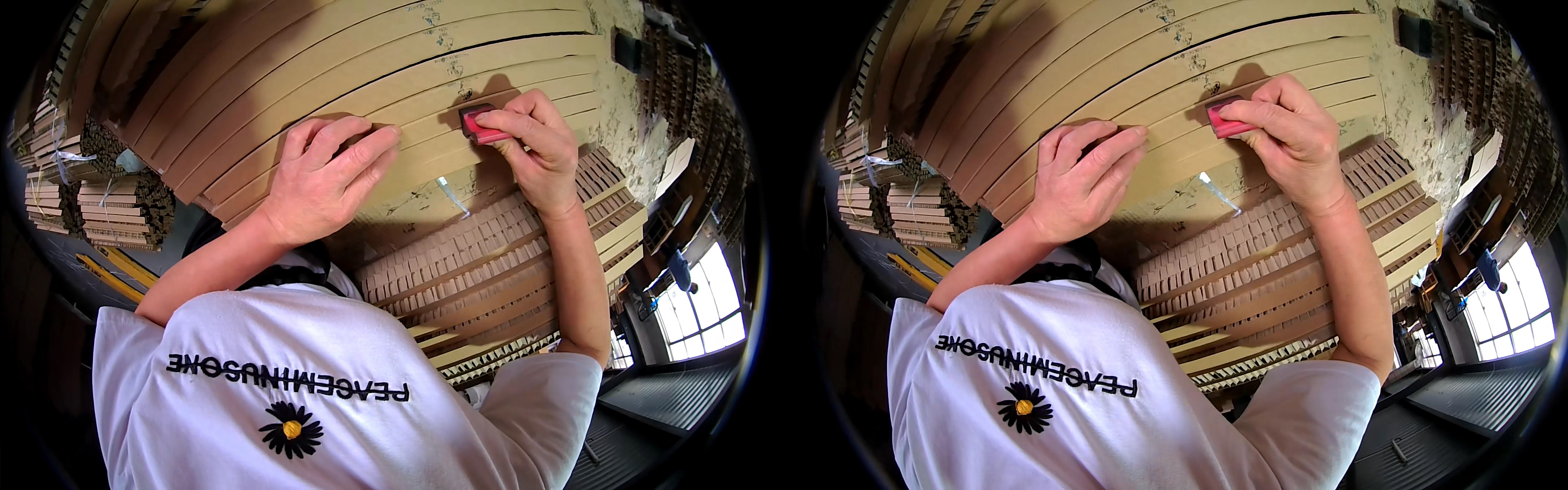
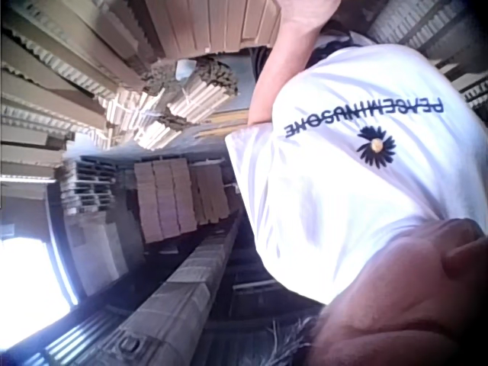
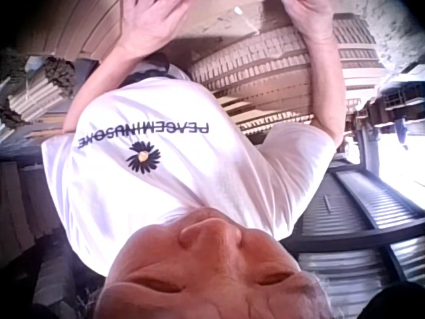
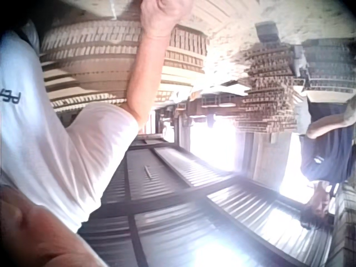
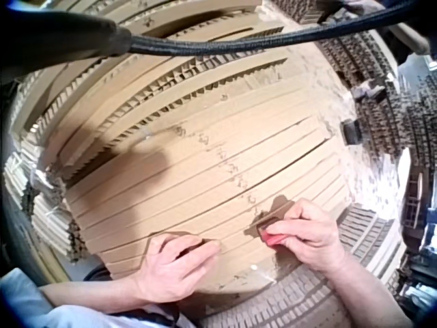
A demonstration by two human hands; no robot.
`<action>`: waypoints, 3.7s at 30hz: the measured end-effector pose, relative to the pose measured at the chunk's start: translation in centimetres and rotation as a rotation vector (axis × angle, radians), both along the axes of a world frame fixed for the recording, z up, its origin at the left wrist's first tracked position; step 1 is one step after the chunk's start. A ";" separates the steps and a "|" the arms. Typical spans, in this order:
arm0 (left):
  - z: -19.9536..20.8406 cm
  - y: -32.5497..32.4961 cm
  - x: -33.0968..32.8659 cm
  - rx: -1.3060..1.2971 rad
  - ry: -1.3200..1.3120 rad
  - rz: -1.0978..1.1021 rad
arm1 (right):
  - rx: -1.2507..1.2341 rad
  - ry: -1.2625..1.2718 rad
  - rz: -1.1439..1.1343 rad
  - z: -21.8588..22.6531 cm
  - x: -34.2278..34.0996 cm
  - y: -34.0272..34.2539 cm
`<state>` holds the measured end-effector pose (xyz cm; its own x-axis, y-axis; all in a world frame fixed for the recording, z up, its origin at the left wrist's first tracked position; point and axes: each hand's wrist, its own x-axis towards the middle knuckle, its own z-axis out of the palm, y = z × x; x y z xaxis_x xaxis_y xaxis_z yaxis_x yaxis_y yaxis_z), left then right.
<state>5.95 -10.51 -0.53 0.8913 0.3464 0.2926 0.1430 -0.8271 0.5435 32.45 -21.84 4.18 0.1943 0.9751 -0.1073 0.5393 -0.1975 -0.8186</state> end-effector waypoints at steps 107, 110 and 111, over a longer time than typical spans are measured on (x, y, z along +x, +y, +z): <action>0.4 -2.8 1.0 0.002 0.017 -0.091 | -0.178 0.197 -0.215 1.9 2.3 -3.9; 0.5 -2.7 0.9 0.004 0.011 -0.104 | -0.245 0.170 -0.146 2.0 1.6 -4.1; 0.5 -2.7 0.9 0.003 0.011 -0.108 | -0.226 0.146 -0.117 1.9 1.5 -4.1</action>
